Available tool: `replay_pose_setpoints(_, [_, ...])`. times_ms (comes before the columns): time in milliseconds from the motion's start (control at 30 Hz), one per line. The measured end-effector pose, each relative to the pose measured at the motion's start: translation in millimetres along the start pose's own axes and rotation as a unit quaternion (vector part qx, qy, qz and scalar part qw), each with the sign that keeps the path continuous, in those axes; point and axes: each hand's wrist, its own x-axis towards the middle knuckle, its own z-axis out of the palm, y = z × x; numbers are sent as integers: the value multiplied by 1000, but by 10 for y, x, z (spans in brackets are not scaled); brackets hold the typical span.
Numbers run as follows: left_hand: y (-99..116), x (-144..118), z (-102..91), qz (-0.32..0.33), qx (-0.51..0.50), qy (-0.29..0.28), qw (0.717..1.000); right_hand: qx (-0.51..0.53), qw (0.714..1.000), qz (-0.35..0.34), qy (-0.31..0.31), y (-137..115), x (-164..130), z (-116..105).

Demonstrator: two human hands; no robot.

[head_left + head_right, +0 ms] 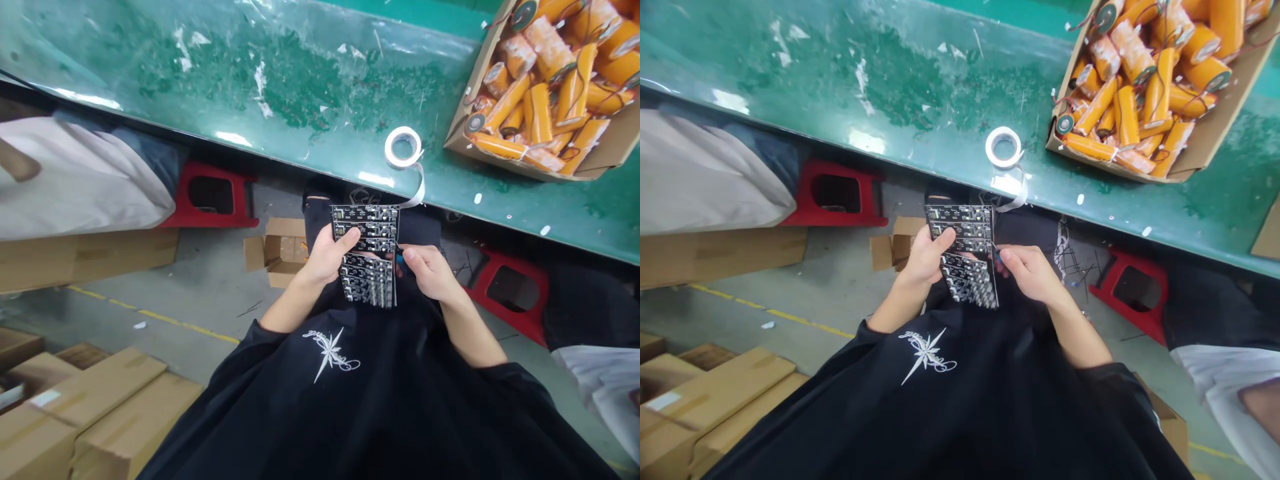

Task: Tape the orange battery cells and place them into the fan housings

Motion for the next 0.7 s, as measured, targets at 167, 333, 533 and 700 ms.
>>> replay_pose_setpoints(167, [33, 16, 64, -43, -51, -39, 997, 89, 996, 7, -21, 30, 35, 19])
replay_pose_setpoints(333, [69, 17, 44, -1, -8, -31, 999, 29, 997, -8, 72, -41, 38, 48])
replay_pose_setpoints(533, [75, 36, 4, -78, -24, -90, 993, 132, 991, 33, -1, 70, -7, 44])
replay_pose_setpoints(700, [34, 57, 24, -66, -44, -83, 993, 94, 995, -5, 44, 22, 12, 31])
